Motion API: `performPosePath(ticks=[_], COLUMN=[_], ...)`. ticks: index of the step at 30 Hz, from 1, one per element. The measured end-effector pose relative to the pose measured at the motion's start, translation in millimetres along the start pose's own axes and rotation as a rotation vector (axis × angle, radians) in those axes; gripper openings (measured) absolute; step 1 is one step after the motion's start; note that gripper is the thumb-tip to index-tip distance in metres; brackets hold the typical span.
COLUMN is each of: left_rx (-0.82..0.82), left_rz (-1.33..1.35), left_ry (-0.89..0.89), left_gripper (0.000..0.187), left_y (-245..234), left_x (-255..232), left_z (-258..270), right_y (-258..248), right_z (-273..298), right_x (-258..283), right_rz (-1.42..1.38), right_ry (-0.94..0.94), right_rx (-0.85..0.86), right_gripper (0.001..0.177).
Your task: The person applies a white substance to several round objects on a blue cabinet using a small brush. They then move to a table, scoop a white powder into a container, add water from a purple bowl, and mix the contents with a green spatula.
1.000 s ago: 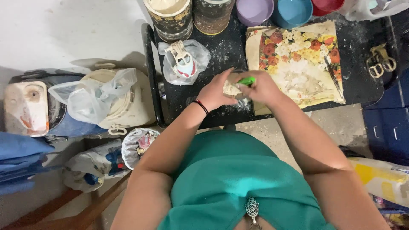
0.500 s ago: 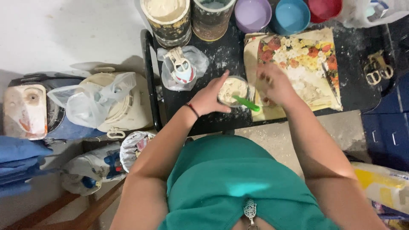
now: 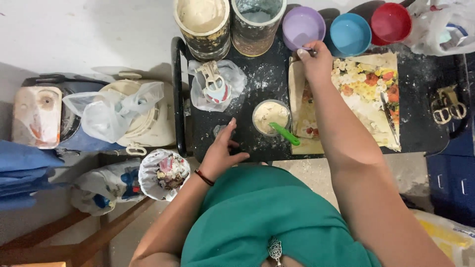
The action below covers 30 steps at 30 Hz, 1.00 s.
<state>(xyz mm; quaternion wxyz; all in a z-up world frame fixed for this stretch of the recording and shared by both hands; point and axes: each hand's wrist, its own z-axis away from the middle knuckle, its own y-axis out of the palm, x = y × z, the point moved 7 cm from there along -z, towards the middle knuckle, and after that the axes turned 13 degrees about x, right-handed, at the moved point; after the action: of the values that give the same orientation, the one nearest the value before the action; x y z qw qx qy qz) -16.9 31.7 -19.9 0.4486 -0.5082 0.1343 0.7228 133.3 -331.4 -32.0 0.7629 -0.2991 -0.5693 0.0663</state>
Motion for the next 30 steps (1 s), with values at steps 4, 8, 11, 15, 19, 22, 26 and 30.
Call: performPosePath(ticks=[4,8,11,15,19,22,26,30], left_rx=[0.025,0.056,0.084,0.119,0.15,0.196,0.221,0.25], left_rz=[0.01,0.034,0.087,0.099,0.084,0.072,0.051,0.057], left_ry=[-0.021,0.05,0.101,0.128,0.137,0.107,0.099,0.071], left_gripper=[0.106,0.103,0.105,0.107,0.107,0.106,0.106,0.106], left_y=[6,10,13,16,16,15,15,15], left_x=[-4,-19,-25,-25,-33,-38,-45,-45], left_z=[4,8,7,5,7,7,8,8], right_y=[-22,-51,-67,-73,-70,-69,-68,-67], right_z=[27,78,125,187,216,223,232,233], right_x=[1,1,2,6,2,-5,6,-8], right_rz=[0.022,0.003,0.004,-0.002,-0.02,0.019,0.052,0.111], right_ry=[-0.127,-0.177,-0.162,-0.093,-0.079,-0.086,-0.121,-0.152], right_rx=[-0.025,0.001,0.019,0.076,0.071,0.071,0.065,0.026], right_gripper=[0.014,0.029,0.031,0.031,0.027,0.028,0.027,0.029])
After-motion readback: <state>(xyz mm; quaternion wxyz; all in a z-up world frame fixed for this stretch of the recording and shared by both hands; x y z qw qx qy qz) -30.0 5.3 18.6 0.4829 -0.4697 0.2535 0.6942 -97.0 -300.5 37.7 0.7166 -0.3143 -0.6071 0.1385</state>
